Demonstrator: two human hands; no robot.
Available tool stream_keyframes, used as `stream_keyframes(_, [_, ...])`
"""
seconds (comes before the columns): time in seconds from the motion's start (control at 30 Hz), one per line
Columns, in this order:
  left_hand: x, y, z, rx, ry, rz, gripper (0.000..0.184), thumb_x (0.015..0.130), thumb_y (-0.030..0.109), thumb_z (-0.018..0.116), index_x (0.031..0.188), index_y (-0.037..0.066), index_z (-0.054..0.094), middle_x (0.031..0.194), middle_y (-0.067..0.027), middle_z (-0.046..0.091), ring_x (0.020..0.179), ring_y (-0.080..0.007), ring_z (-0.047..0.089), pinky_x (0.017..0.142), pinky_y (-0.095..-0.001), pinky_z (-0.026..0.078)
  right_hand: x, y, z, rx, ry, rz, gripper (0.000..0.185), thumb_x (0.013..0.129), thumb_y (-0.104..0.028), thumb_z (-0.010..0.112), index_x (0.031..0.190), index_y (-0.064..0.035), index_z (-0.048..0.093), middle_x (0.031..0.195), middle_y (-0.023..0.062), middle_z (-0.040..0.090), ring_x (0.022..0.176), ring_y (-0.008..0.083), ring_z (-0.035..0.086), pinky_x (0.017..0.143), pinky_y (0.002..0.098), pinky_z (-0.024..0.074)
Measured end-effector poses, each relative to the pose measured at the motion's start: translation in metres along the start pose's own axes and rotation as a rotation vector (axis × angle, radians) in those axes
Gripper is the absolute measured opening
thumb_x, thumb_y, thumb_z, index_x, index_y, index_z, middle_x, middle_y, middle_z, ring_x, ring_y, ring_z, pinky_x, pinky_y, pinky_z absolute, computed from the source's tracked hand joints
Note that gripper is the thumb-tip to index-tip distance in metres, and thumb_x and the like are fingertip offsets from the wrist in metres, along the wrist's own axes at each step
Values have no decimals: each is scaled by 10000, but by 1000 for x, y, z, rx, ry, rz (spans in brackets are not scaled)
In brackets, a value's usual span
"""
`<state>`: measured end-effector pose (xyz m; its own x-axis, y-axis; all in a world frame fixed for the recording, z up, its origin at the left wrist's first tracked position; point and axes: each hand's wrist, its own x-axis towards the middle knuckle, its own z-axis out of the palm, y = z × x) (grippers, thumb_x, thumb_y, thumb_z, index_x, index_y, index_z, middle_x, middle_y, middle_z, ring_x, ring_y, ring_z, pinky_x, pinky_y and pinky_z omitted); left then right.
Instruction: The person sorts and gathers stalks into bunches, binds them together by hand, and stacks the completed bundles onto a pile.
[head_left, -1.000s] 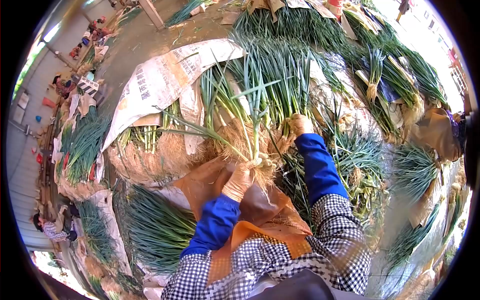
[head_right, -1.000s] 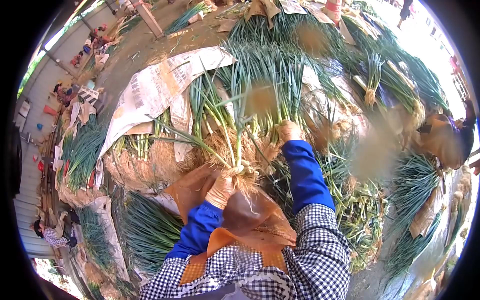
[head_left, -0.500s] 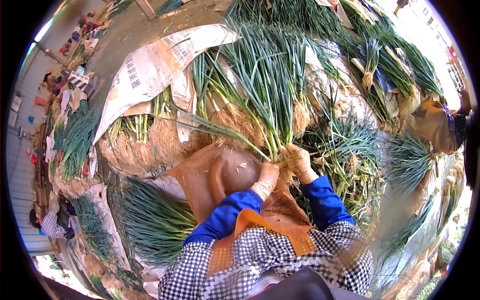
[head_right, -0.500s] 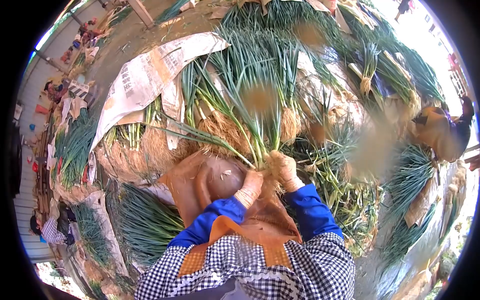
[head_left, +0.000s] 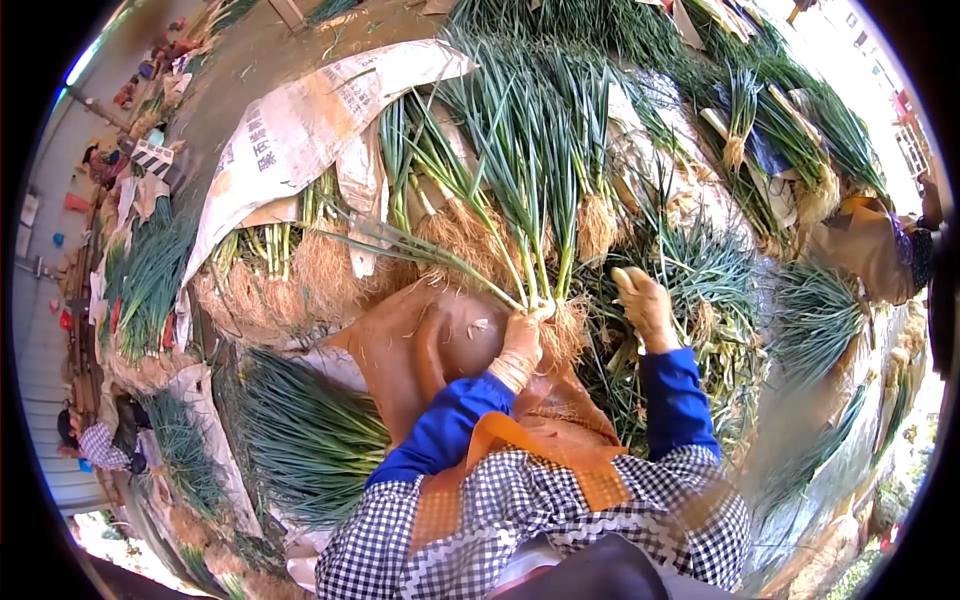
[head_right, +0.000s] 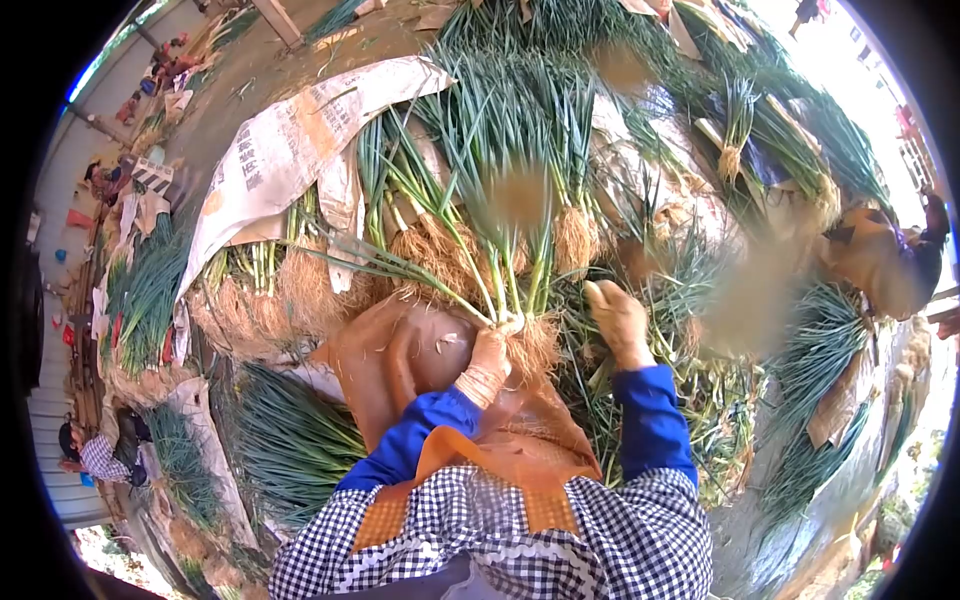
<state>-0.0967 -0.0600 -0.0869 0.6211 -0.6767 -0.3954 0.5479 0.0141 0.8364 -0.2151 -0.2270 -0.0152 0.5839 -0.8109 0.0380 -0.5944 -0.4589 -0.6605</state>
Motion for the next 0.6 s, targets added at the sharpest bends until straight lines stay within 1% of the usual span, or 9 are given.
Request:
stream_keyframes(0.07, [4, 7, 8, -320, 57, -31, 128, 730, 8, 614, 857, 19, 604, 802, -32, 603, 749, -147, 562, 699, -245, 447, 35, 23, 57, 317, -159, 6, 297, 837, -367, 567, 906, -81, 604, 726, 107, 580, 638, 219, 556, 593, 311, 439])
stream_keyframes(0.17, [7, 4, 3, -346, -4, -92, 119, 733, 0, 618, 847, 32, 606, 835, -35, 605, 808, -141, 574, 754, -243, 448, 55, -4, 78, 713, -514, 148, 379, 855, -372, 557, 925, -1, 595, 730, 5, 537, 669, 134, 499, 618, 266, 419])
stream_keyframes(0.27, [4, -3, 3, -101, -82, -160, 127, 741, 12, 639, 864, 0, 611, 807, -29, 604, 715, -129, 573, 660, -262, 466, 50, -5, 119, 585, -225, -33, 352, 871, -349, 532, 881, -3, 591, 685, -11, 503, 632, 122, 456, 596, 275, 412])
stream_keyframes(0.3, [4, -7, 2, -25, -101, -187, 135, 746, 14, 636, 876, -12, 612, 803, -33, 607, 697, -131, 575, 633, -266, 469, 40, -23, 96, -154, -169, -227, 286, 889, -327, 484, 797, -73, 578, 641, -12, 502, 641, 125, 507, 589, 277, 423])
stream_keyframes(0.4, [10, -15, 4, -92, -48, -93, 134, 757, 9, 617, 888, -20, 612, 776, -33, 605, 669, -129, 570, 591, -255, 465, 9, -12, 110, 128, -107, -308, 240, 888, -273, 479, 754, -90, 558, 627, -18, 498, 590, 123, 514, 535, 271, 419])
stream_keyframes(0.5, [9, -7, 0, -270, -43, -83, 126, 767, -3, 601, 891, -22, 608, 754, -35, 602, 667, -125, 571, 567, -237, 463, -40, -28, 58, 1050, -404, 140, 212, 887, -209, 498, 735, -72, 552, 615, -59, 471, 531, 78, 478, 496, 245, 396])
stream_keyframes(0.53, [5, 9, 9, -276, -36, -142, 126, 772, -10, 596, 897, -22, 601, 751, -38, 599, 659, -130, 572, 560, -236, 469, -48, -17, 23, 847, -465, 183, 157, 873, -168, 525, 772, -59, 577, 666, -35, 532, 550, 84, 501, 493, 238, 400])
stream_keyframes(0.57, [11, 0, 2, -377, -48, -147, 137, 774, -10, 597, 911, -24, 596, 769, -47, 604, 657, -136, 576, 566, -236, 475, -47, 10, 8, 1065, -330, 199, 110, 859, -127, 544, 805, -43, 590, 702, -2, 570, 546, 85, 484, 494, 227, 397])
stream_keyframes(0.6, [11, 1, 5, -363, -30, -123, 135, 775, -10, 597, 909, -24, 596, 772, -47, 605, 656, -137, 578, 573, -236, 479, -41, 18, -14, 757, -90, 79, 168, 882, -177, 513, 798, -51, 586, 676, 27, 563, 533, 106, 494, 482, 249, 409])
